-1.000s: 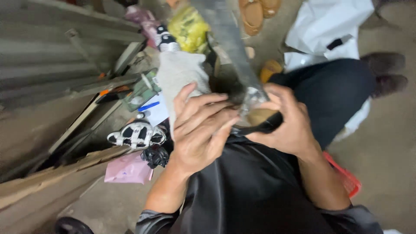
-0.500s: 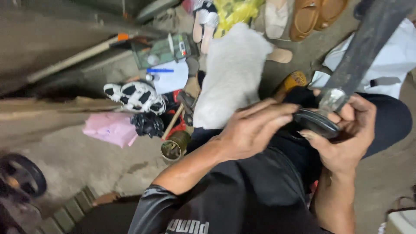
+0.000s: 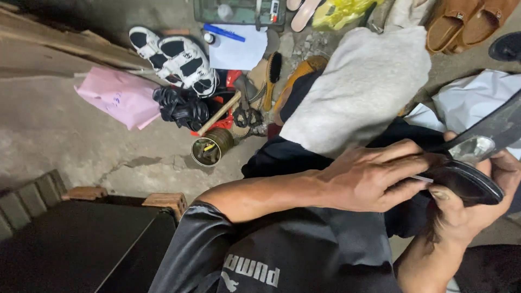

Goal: Trimming excess rubber material from the sole of a shoe using a large knife

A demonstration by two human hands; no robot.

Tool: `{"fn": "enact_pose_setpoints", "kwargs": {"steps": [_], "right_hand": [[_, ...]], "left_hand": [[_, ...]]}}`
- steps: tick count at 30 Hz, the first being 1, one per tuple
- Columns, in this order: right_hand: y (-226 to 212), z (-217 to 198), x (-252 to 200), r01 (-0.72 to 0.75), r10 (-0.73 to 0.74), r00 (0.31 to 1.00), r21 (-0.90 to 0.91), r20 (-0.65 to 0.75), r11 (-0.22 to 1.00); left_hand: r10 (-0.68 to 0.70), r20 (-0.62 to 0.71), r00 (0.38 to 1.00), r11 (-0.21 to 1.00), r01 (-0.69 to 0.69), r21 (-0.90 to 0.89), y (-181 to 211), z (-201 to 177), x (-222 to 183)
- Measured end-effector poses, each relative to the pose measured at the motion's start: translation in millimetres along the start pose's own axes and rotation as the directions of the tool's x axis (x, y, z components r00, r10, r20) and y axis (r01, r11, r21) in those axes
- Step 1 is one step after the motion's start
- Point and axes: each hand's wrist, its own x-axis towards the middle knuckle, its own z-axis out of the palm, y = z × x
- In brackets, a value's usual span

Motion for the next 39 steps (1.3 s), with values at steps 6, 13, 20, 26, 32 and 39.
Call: {"fn": "enact_pose_setpoints", "kwargs": {"steps": [6, 13, 20, 26, 32, 39], "right_hand": [[-8, 18, 0, 0.033, -0.033, 0.999, 0.009, -0.018, 0.999], [-32, 55, 4, 0.031, -0.026, 0.984, 0.026, -0.174, 0.999], [-14, 65, -7, 0.005, 0.032, 0.970, 0.153, -0.242, 0.988], [-15, 39, -7, 0.139, -0.123, 0.990, 0.467, -0.066, 0.873], [30, 20, -5, 0.037, 0.191, 0.957, 0.744, -0.219, 0.667], [28, 0, 9, 0.074, 0.040, 0.984, 0.611, -0.171, 0.788]], "left_hand": [[0.037, -0.081, 0.996, 0.999, -0.039, -0.023, 2, -18, -7], [-0.029, -0.138, 0.990, 0.997, 0.038, 0.064, 21, -43, -9], [-0.011, -0.116, 0.993, 0.993, 0.024, 0.118, 23, -39, 7], [0.138, -0.073, 0.988, 0.984, -0.128, 0.124, 22, -39, 20], [0.229, 0.124, 0.965, 0.936, -0.253, 0.243, 32, -40, 48], [0.280, 0.212, 0.936, 0.910, -0.329, 0.250, 30, -33, 67]]}}
